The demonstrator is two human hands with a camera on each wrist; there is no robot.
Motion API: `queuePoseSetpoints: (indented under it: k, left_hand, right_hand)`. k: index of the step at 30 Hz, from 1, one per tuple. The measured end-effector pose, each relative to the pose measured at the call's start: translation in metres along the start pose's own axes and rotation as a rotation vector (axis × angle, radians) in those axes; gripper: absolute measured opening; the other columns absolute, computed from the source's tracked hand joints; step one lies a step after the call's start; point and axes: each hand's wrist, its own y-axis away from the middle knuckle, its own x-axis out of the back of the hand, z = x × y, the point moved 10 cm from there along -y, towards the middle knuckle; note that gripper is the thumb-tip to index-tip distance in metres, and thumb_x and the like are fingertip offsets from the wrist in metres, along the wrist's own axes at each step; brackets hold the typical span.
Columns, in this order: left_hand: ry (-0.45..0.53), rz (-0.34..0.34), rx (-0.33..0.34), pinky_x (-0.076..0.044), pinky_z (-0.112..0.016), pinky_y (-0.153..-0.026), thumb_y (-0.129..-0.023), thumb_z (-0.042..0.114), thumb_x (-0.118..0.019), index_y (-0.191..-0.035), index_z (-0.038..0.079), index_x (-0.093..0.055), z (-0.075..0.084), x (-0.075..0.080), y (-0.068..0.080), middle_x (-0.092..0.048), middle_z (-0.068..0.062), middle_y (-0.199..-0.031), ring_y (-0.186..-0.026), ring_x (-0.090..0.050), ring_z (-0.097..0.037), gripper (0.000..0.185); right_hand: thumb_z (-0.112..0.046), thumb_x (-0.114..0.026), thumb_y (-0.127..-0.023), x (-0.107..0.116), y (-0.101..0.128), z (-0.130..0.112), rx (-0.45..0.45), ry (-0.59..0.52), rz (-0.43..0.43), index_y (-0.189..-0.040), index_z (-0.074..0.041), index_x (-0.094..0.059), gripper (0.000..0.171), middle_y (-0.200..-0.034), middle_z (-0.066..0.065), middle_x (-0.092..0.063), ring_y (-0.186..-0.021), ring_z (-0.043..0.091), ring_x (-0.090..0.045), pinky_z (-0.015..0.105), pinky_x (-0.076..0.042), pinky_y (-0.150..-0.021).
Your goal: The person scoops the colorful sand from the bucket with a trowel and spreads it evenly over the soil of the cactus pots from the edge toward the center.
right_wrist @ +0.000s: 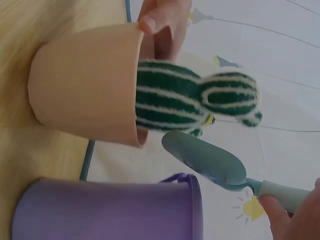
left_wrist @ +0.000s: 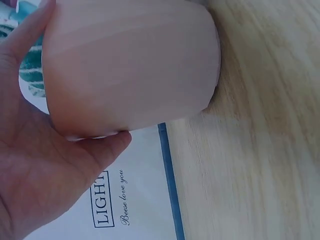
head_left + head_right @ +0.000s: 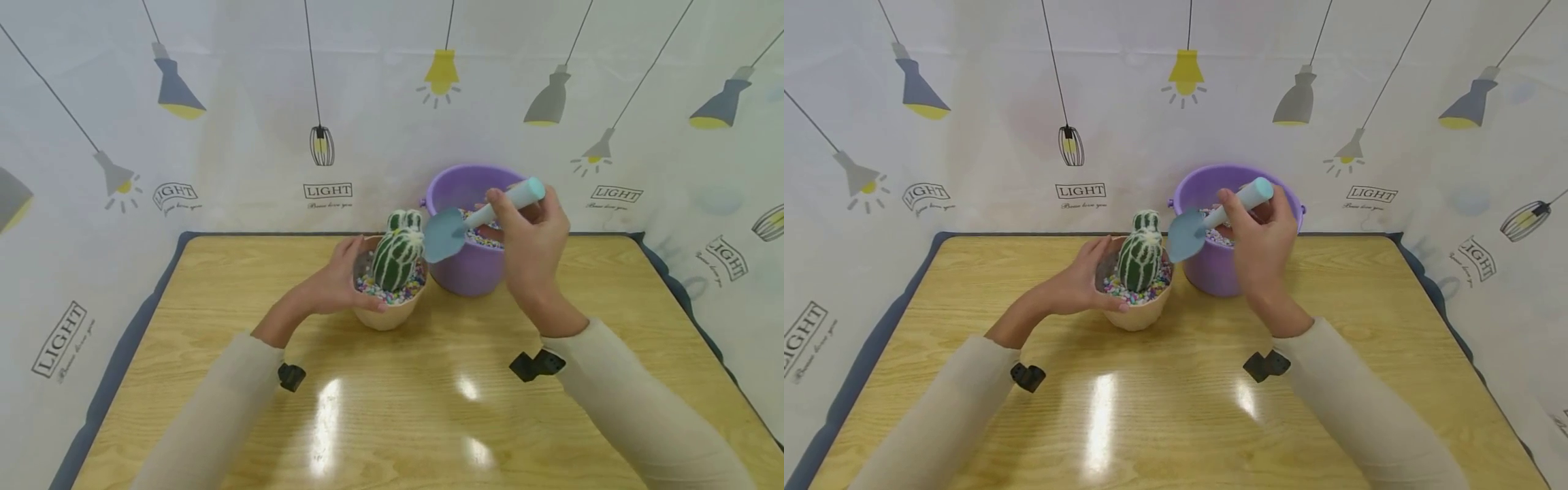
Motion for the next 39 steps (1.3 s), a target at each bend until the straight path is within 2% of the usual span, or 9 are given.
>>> queuePoseSetpoints:
  k: [6,12,17,23,27,33,39]
  left_hand:
    - [0.016,0.089,-0.009,-0.029,-0.064,-0.108,-0.070,0.047,-0.083,-0.155,0.018,-0.015,0.004,-0.003,0.009,-0.007,-0.021,-0.155,-0.141,-0.018,-0.038,0.112]
    - [-0.024,0.150,0.100,-0.038,-0.057,-0.106,-0.067,0.061,-0.081,-0.157,0.015,0.002,-0.004,-0.006,0.013,-0.007,-0.021,-0.155,-0.132,-0.038,-0.043,0.130]
    - [-0.028,0.159,0.118,-0.038,-0.056,-0.106,-0.065,0.065,-0.080,-0.157,0.017,0.005,-0.009,-0.003,0.011,-0.008,-0.018,-0.155,-0.132,-0.038,-0.043,0.134]
    - [-0.032,0.146,0.105,-0.034,-0.057,-0.108,-0.064,0.067,-0.080,-0.157,0.019,0.006,-0.013,0.001,0.008,-0.007,-0.019,-0.156,-0.136,-0.033,-0.043,0.135]
    - [-0.022,0.121,0.095,-0.032,-0.056,-0.110,-0.064,0.064,-0.081,-0.157,0.019,0.006,-0.015,0.002,0.005,-0.008,-0.019,-0.156,-0.137,-0.031,-0.042,0.135]
    - [-0.036,0.051,0.065,-0.029,-0.055,-0.113,-0.065,0.061,-0.082,-0.157,0.018,0.007,-0.017,0.003,0.000,-0.009,-0.019,-0.156,-0.141,-0.026,-0.040,0.134]
    - [-0.002,-0.013,-0.014,-0.022,-0.057,-0.115,-0.069,0.054,-0.083,-0.157,0.017,0.005,-0.017,0.008,-0.007,-0.005,-0.019,-0.159,-0.145,-0.015,-0.036,0.130]
  right_hand:
    - [-0.016,-0.080,-0.080,0.014,-0.021,0.005,-0.080,-0.107,0.014,-0.095,0.000,-0.059,0.030,-0.090,0.017,-0.070,-0.078,0.028,-0.073,0.040,-0.059,-0.062]
    - [-0.013,-0.078,-0.082,0.025,-0.041,0.007,-0.163,-0.233,0.028,-0.098,0.001,-0.058,0.029,-0.092,0.017,-0.068,-0.078,0.029,-0.073,0.042,-0.058,-0.062]
    - [-0.010,-0.079,-0.081,0.031,-0.059,0.013,-0.235,-0.324,0.071,-0.101,0.001,-0.058,0.031,-0.088,0.017,-0.068,-0.076,0.030,-0.073,0.042,-0.058,-0.060]
    - [-0.008,-0.078,-0.082,0.038,-0.078,0.029,-0.300,-0.371,0.122,-0.102,0.001,-0.056,0.031,-0.084,0.018,-0.067,-0.071,0.031,-0.072,0.044,-0.058,-0.061]
    - [-0.009,-0.076,-0.083,0.044,-0.087,0.042,-0.358,-0.372,0.147,-0.104,-0.001,-0.055,0.031,-0.086,0.018,-0.068,-0.074,0.032,-0.072,0.044,-0.059,-0.064]
    - [-0.011,-0.075,-0.085,0.055,-0.101,0.055,-0.409,-0.309,0.156,-0.103,-0.005,-0.060,0.025,-0.091,0.016,-0.068,-0.075,0.029,-0.073,0.042,-0.059,-0.065]
    - [-0.014,-0.074,-0.086,0.066,-0.111,0.062,-0.420,-0.231,0.154,-0.104,-0.009,-0.061,0.024,-0.092,0.013,-0.069,-0.069,0.025,-0.072,0.037,-0.060,-0.058]
